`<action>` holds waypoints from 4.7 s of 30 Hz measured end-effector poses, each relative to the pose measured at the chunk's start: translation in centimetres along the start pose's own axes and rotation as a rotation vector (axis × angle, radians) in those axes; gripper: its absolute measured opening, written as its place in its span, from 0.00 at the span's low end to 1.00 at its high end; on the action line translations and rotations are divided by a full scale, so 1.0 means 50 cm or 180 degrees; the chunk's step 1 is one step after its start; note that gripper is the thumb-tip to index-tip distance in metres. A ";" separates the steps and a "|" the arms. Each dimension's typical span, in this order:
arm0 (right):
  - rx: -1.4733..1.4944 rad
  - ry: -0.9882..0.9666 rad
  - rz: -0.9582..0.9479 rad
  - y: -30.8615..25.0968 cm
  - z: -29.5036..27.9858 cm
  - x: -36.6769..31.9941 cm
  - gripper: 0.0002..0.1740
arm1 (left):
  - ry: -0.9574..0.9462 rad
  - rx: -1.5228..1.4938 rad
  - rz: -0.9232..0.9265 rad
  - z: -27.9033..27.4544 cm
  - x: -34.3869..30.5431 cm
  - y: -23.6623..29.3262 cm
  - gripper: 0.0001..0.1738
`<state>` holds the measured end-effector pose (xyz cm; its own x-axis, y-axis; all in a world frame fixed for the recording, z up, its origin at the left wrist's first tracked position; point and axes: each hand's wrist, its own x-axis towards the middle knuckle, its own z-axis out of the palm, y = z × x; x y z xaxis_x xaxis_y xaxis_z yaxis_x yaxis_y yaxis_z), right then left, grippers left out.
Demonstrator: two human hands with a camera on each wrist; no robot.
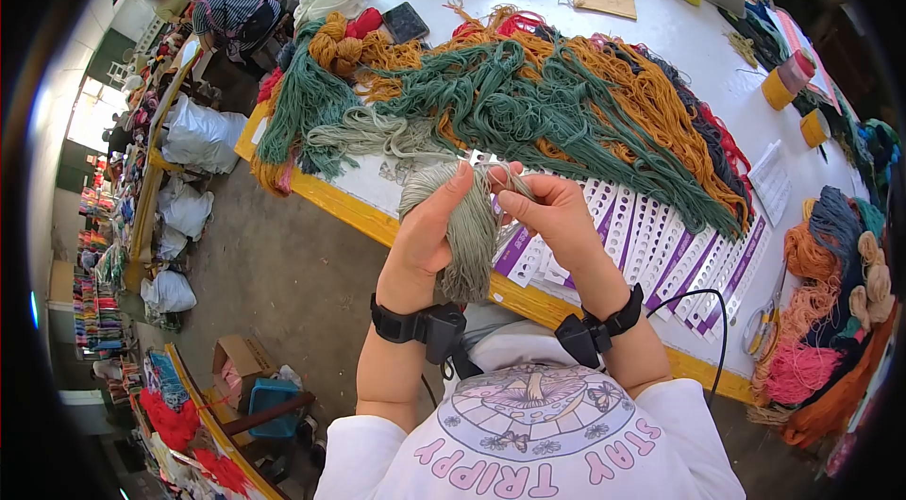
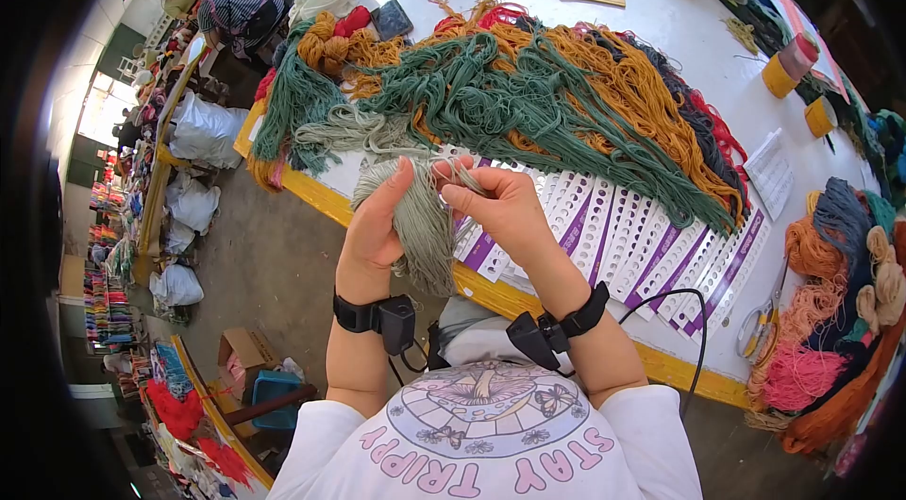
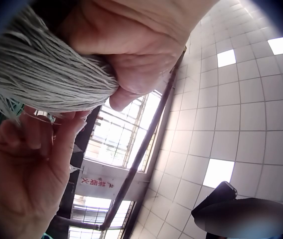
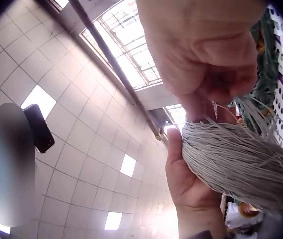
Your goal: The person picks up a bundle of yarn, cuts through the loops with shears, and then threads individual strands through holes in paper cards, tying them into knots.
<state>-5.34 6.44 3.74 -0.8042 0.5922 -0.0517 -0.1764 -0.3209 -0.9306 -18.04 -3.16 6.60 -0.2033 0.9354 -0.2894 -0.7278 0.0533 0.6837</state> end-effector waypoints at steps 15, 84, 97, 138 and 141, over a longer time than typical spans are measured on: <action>0.0529 0.0081 0.0483 -0.001 0.007 0.008 0.10 | -0.0058 0.0122 -0.0020 0.008 0.004 -0.002 0.27; -0.2986 0.0648 -0.0441 0.176 -0.038 0.207 0.07 | 0.1407 0.4711 0.1781 -0.243 0.218 -0.085 0.10; -0.2738 0.1265 -0.0212 0.181 -0.027 0.207 0.11 | 0.1054 0.4851 0.1853 -0.247 0.213 -0.068 0.12; -0.2416 0.0688 0.0533 0.161 -0.050 0.229 0.12 | 0.0656 0.0883 -0.0564 -0.260 0.173 0.038 0.08; -0.2464 0.0600 0.0448 0.143 -0.039 0.216 0.10 | 0.0149 0.0686 -0.0437 -0.247 0.173 0.031 0.07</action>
<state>-14.20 11.98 -4.19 -0.6681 0.7212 -0.1831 0.4179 0.1601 -0.8943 -29.00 0.70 -3.13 -0.1460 0.8974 -0.4164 -0.5953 0.2565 0.7615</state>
